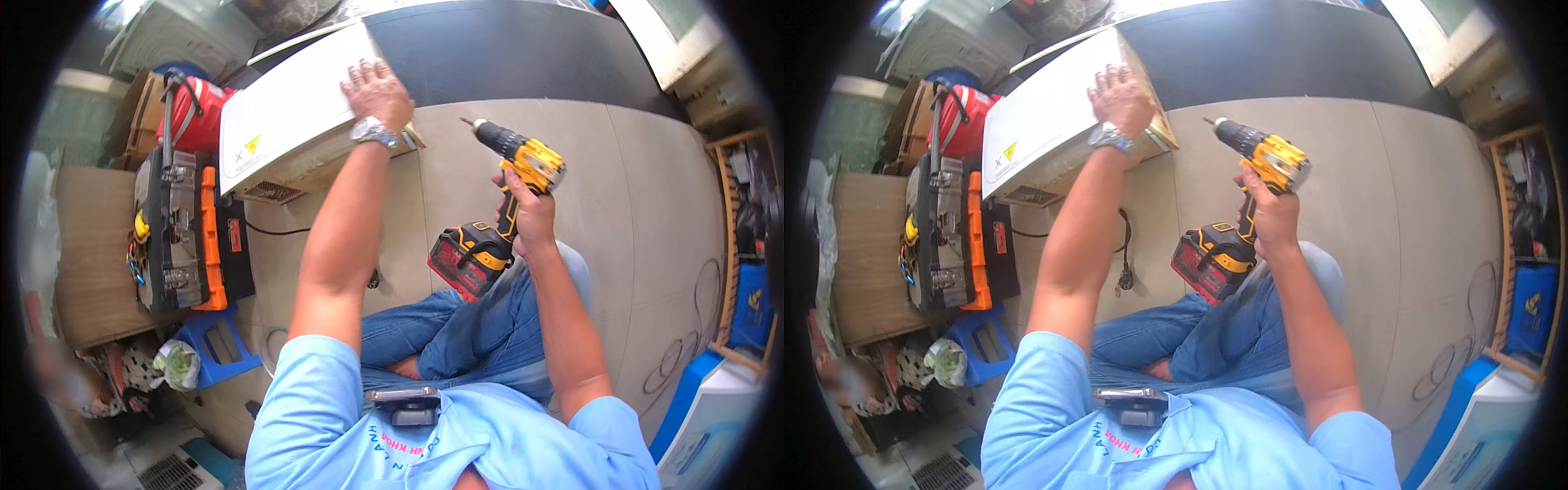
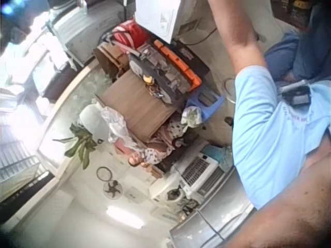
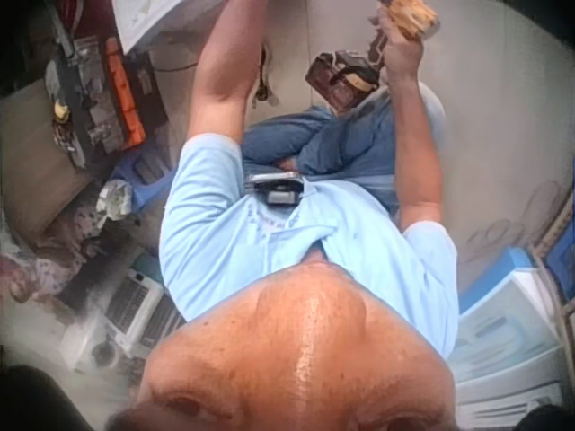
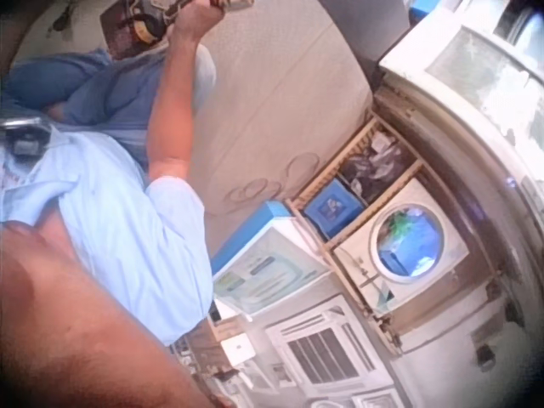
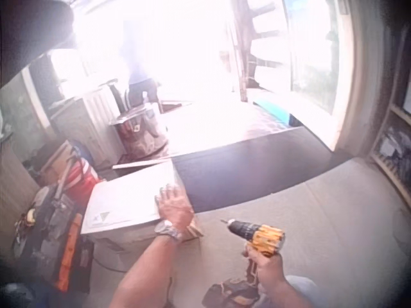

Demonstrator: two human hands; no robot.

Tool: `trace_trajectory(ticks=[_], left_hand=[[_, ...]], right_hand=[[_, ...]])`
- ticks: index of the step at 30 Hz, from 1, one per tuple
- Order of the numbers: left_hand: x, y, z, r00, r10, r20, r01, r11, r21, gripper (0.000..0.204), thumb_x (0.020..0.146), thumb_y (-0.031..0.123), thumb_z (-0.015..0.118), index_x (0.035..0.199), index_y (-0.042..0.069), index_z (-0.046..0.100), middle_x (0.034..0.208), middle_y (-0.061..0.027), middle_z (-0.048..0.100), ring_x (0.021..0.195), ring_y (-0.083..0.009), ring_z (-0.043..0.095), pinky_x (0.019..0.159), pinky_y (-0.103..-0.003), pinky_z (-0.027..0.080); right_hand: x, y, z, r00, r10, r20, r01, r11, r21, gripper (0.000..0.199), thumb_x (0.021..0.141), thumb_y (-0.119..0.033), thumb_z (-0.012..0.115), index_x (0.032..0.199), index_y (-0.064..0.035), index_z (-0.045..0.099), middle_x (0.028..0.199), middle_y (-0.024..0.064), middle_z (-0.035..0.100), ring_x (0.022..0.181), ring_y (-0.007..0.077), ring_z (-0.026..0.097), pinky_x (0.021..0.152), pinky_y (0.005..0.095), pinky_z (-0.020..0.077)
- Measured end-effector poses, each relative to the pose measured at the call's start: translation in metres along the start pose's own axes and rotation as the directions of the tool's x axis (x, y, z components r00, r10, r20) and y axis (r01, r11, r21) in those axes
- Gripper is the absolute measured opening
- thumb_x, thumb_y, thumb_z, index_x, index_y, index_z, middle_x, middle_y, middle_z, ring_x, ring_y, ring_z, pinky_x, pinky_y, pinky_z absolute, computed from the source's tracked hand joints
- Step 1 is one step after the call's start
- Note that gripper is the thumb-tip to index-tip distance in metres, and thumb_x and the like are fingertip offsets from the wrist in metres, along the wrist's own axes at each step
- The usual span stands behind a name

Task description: The person sits on the floor and uses a cordless drill to remove screws from the casing of a white appliance. They remove the side panel to expose the internal components.

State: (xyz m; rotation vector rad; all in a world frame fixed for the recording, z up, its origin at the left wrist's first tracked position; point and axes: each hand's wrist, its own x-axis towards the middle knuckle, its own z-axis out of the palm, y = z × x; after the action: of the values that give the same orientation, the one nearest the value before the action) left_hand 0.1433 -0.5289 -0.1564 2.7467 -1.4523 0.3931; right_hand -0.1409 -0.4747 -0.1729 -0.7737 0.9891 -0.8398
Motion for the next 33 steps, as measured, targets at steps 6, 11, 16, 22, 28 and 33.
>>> trace_trajectory(ticks=[6,11,16,22,28,33], left_hand=[[-0.052,-0.03,-0.006,0.98,0.196,-0.003,-0.196,0.98,0.02,0.068,0.088,0.028,0.066,0.15,0.014,0.042,0.158,-0.0178,0.033,0.147,-0.0364,0.029,0.119,-0.05,0.025],[-0.119,-0.089,-0.025,0.942,0.334,-0.029,-0.335,0.939,-0.075,0.074,0.084,0.025,0.071,0.151,0.014,0.04,0.158,-0.013,0.035,0.147,-0.0322,0.031,0.12,-0.048,0.024],[-0.165,-0.141,-0.04,0.908,0.419,-0.012,-0.416,0.897,-0.148,0.08,0.083,0.023,0.072,0.154,0.015,0.035,0.159,-0.0082,0.034,0.148,-0.0298,0.029,0.12,-0.047,0.023],[-0.213,-0.175,-0.055,0.896,0.445,0.009,-0.433,0.876,-0.214,0.079,0.083,0.016,0.07,0.154,0.018,0.035,0.159,-0.0032,0.036,0.148,-0.0255,0.029,0.122,-0.044,0.021],[-0.263,-0.215,-0.064,0.916,0.4,0.01,-0.388,0.894,-0.225,0.077,0.081,0.01,0.07,0.151,0.019,0.041,0.156,-0.0015,0.042,0.146,-0.0242,0.035,0.12,-0.044,0.025],[-0.28,-0.23,-0.065,0.936,0.349,-0.046,-0.35,0.906,-0.238,0.066,0.084,0.011,0.069,0.147,0.019,0.048,0.151,-0.0027,0.047,0.144,-0.0247,0.038,0.118,-0.044,0.029]], right_hand=[[0.003,0.017,0.005,0.996,0.076,-0.041,-0.075,0.997,0.016,0.032,0.09,-0.036,0.075,0.105,-0.0091,0.065,0.088,0.0026,0.067,0.055,0.0103,0.055,0.047,0.0277,0.047],[-0.015,0.05,0.02,0.966,0.254,-0.058,-0.24,0.954,0.18,0.029,0.092,-0.032,0.073,0.108,-0.0112,0.062,0.09,0.0042,0.068,0.054,0.0126,0.056,0.046,0.0311,0.0486],[-0.058,0.111,0.037,0.885,0.462,0.059,-0.454,0.828,0.329,0.032,0.09,-0.037,0.073,0.111,-0.0148,0.062,0.091,0.0018,0.068,0.056,0.0151,0.058,0.049,0.0341,0.0498],[-0.089,0.171,0.037,0.804,0.588,0.083,-0.577,0.739,0.347,0.031,0.09,-0.036,0.073,0.109,-0.0147,0.061,0.093,0.002,0.067,0.058,0.0163,0.058,0.05,0.0349,0.05],[-0.091,0.175,0.031,0.837,0.543,0.069,-0.535,0.783,0.319,0.026,0.089,-0.031,0.073,0.104,-0.014,0.06,0.085,0.0031,0.067,0.054,0.017,0.058,0.048,0.0342,0.0494],[-0.088,0.173,0.029,0.722,0.688,0.07,-0.672,0.675,0.304,0.023,0.091,-0.027,0.07,0.105,-0.0121,0.059,0.085,0.0048,0.066,0.055,0.0182,0.058,0.049,0.0352,0.0493]])
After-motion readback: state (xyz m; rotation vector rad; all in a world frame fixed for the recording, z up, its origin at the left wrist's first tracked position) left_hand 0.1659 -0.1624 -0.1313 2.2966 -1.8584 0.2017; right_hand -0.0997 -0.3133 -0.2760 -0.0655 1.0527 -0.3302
